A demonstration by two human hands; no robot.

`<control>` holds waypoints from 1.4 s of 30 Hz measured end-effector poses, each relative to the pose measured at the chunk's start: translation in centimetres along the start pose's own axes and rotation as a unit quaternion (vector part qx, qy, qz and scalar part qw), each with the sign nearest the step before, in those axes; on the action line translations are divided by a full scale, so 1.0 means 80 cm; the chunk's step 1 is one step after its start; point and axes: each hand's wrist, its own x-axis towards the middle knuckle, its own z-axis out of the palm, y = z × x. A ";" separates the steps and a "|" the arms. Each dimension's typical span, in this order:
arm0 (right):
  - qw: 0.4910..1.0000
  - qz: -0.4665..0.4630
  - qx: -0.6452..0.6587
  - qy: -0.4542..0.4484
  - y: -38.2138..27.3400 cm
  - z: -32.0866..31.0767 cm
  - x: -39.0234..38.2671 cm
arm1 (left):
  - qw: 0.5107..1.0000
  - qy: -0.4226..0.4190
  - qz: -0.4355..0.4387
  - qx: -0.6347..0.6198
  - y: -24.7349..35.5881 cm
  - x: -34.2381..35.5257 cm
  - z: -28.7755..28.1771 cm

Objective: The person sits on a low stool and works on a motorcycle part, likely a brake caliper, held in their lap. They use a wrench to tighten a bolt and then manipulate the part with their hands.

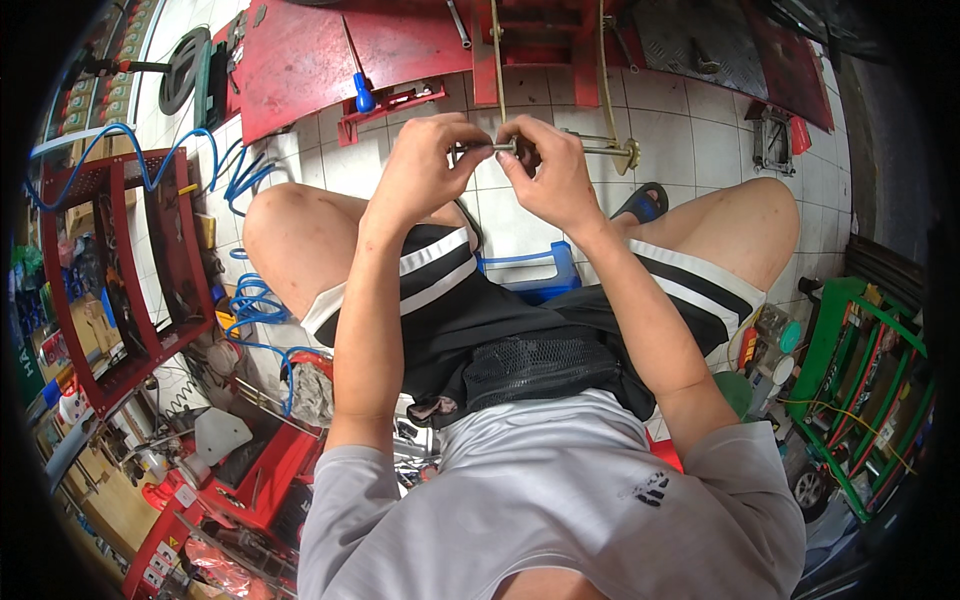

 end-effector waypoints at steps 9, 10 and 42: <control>1.000 -0.025 -0.004 0.012 0.004 0.003 0.000 | 1.000 0.012 0.012 0.022 -0.005 -0.002 -0.002; 1.000 -0.013 -0.005 0.006 0.003 0.002 -0.001 | 0.999 -0.002 0.003 0.045 -0.009 -0.003 0.000; 0.973 0.174 0.139 0.054 0.039 0.020 -0.024 | 0.992 0.017 0.030 0.121 0.013 0.006 -0.002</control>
